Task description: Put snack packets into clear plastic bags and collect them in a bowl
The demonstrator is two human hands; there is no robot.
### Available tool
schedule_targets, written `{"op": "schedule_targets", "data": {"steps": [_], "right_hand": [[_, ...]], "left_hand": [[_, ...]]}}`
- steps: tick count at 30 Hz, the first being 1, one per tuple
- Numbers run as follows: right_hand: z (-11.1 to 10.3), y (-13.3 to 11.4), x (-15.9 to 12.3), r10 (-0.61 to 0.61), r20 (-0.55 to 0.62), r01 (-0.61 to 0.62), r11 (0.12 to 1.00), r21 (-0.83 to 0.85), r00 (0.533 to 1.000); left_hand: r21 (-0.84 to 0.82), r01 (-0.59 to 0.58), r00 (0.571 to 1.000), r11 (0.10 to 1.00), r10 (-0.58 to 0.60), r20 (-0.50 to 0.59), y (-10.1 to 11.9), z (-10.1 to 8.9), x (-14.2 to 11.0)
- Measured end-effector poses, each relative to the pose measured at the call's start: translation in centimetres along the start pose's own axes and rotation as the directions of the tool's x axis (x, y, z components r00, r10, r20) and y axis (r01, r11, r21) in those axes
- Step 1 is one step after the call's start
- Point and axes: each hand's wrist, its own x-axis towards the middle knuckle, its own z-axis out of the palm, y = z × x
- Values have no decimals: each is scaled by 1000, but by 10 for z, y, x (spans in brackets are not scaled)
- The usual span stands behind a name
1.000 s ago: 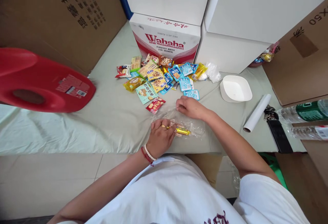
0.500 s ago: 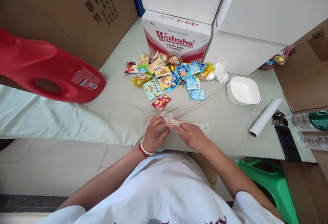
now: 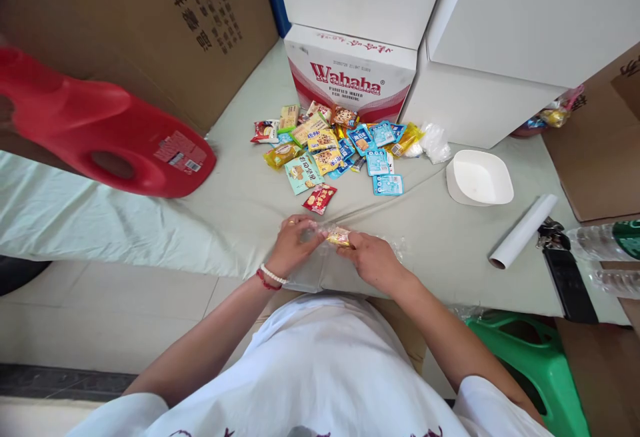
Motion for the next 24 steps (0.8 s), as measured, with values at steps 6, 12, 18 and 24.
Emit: {"op": "schedule_targets", "data": {"steps": [6, 12, 18, 24], "right_hand": [[-6, -1, 4, -5, 19, 2, 991, 137, 1000], [6, 3, 0, -54, -134, 82, 973, 215, 990], [15, 24, -39, 179, -425, 6, 917, 399, 887], [25, 41, -102, 266, -385, -112, 919, 379, 884]], "left_hand": [[-38, -70, 997, 997, 68, -43, 30, 2, -19], [339, -451, 889, 826, 449, 90, 39, 49, -32], [467, -596, 780, 653, 608, 145, 16, 61, -35], [441, -599, 781, 669, 609, 138, 4, 70, -33]]}}
